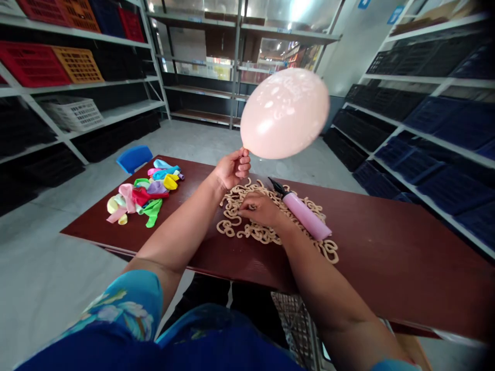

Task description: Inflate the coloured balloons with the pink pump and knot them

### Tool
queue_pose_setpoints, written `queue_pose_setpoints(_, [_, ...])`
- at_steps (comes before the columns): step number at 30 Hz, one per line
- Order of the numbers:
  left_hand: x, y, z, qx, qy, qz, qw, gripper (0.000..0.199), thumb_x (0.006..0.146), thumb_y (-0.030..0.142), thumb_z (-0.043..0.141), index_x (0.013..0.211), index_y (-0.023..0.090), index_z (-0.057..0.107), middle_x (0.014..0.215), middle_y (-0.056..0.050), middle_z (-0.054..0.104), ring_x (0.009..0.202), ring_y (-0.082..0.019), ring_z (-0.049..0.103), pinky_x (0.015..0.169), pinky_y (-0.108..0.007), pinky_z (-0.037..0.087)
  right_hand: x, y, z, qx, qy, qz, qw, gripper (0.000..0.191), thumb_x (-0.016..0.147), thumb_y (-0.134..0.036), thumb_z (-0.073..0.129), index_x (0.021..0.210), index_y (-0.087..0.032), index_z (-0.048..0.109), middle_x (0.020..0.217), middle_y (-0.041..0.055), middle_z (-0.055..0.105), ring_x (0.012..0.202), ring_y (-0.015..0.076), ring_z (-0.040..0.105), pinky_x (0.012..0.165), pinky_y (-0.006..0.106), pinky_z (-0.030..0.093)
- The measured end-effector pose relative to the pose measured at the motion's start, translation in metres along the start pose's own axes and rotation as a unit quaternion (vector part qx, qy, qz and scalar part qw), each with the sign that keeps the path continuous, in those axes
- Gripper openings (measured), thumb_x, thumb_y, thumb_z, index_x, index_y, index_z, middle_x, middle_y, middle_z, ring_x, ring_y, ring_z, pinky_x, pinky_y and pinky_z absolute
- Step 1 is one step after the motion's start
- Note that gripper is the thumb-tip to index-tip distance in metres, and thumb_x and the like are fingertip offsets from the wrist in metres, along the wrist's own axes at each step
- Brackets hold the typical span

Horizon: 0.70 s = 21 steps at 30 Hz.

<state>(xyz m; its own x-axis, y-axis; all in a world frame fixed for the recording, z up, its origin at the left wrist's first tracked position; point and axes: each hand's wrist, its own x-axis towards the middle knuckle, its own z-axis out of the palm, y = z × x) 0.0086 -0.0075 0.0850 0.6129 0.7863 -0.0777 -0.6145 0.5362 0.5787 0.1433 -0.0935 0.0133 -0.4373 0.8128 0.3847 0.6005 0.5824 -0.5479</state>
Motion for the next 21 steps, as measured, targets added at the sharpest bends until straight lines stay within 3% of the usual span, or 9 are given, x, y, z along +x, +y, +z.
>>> queue_pose_setpoints(4, [-0.008,-0.004,-0.029,-0.021,0.001,0.046,0.999,0.012,0.083,0.020,0.049,0.073,0.014,0.047,0.054,0.004,0.035,0.039,-0.004,0.032,0.032,-0.013,0.018,0.001,-0.012,0.012,-0.190,-0.064,-0.006,0.980,0.011,0.073,-0.031,0.060,0.070,-0.021,0.065,0.077,0.0001,0.060,0.084,0.0164,0.051,0.083,0.036,0.035])
queue_pose_setpoints(6, [-0.006,-0.010,-0.048,-0.024,-0.002,0.057,0.998,0.012,0.083,0.019,0.047,0.072,0.014,0.047,0.054,0.004,0.037,0.040,-0.004,0.033,0.032,-0.013,0.020,0.002,-0.013,0.015,-0.213,-0.090,0.004,0.973,0.009,0.073,-0.024,0.058,0.068,-0.020,0.063,0.076,0.0005,0.059,0.081,0.0158,0.051,0.080,0.034,0.036])
queue_pose_setpoints(9, [-0.001,-0.014,-0.068,-0.025,0.005,0.058,0.998,0.013,0.083,0.018,0.047,0.071,0.014,0.046,0.055,0.003,0.038,0.041,-0.004,0.035,0.033,-0.013,0.022,0.002,-0.011,0.011,-0.126,-0.098,0.008,0.987,0.011,0.075,-0.020,0.052,0.066,-0.019,0.060,0.074,0.0001,0.058,0.076,0.0131,0.050,0.076,0.030,0.038])
queue_pose_setpoints(12, [0.001,-0.014,-0.072,-0.022,0.009,0.053,0.998,0.012,0.082,0.018,0.047,0.072,0.014,0.046,0.055,0.003,0.037,0.041,-0.004,0.035,0.032,-0.013,0.021,0.002,-0.004,0.001,0.057,0.009,0.062,0.996,0.013,0.079,-0.028,0.050,0.074,-0.019,0.058,0.079,0.0004,0.058,0.074,0.0115,0.050,0.071,0.027,0.040])
queue_pose_setpoints(14, [0.000,-0.014,-0.068,-0.014,0.011,0.040,0.999,0.012,0.082,0.019,0.048,0.072,0.013,0.047,0.055,0.004,0.036,0.039,-0.003,0.033,0.032,-0.012,0.018,0.002,0.000,-0.005,0.209,0.096,0.115,0.966,0.013,0.078,-0.032,0.052,0.076,-0.020,0.056,0.087,0.0003,0.059,0.065,0.0086,0.048,0.060,0.024,0.040])
queue_pose_setpoints(16, [-0.001,-0.016,-0.063,-0.002,0.010,0.018,1.000,0.012,0.081,0.020,0.050,0.072,0.013,0.047,0.055,0.004,0.035,0.038,-0.003,0.031,0.031,-0.012,0.016,0.002,0.004,-0.009,0.353,0.157,0.156,0.909,0.012,0.074,-0.031,0.055,0.072,-0.020,0.053,0.094,-0.0002,0.059,0.055,0.0056,0.044,0.047,0.020,0.035])
queue_pose_setpoints(19, [-0.003,-0.022,-0.058,0.020,-0.002,-0.008,1.000,0.013,0.080,0.021,0.052,0.071,0.013,0.046,0.054,0.005,0.034,0.037,-0.002,0.028,0.030,-0.011,0.013,0.002,0.007,-0.015,0.507,0.203,0.173,0.820,0.013,0.070,-0.027,0.054,0.063,-0.019,0.046,0.101,-0.0001,0.059,0.048,0.0041,0.040,0.039,0.020,0.031])
queue_pose_setpoints(21, [-0.003,-0.025,-0.056,0.028,-0.014,-0.015,0.999,0.013,0.080,0.022,0.052,0.071,0.013,0.046,0.054,0.005,0.033,0.037,-0.002,0.028,0.030,-0.011,0.013,0.001,0.008,-0.021,0.564,0.222,0.168,0.777,0.012,0.070,-0.027,0.050,0.062,-0.019,0.045,0.100,0.0003,0.061,0.049,0.0050,0.042,0.041,0.021,0.036])
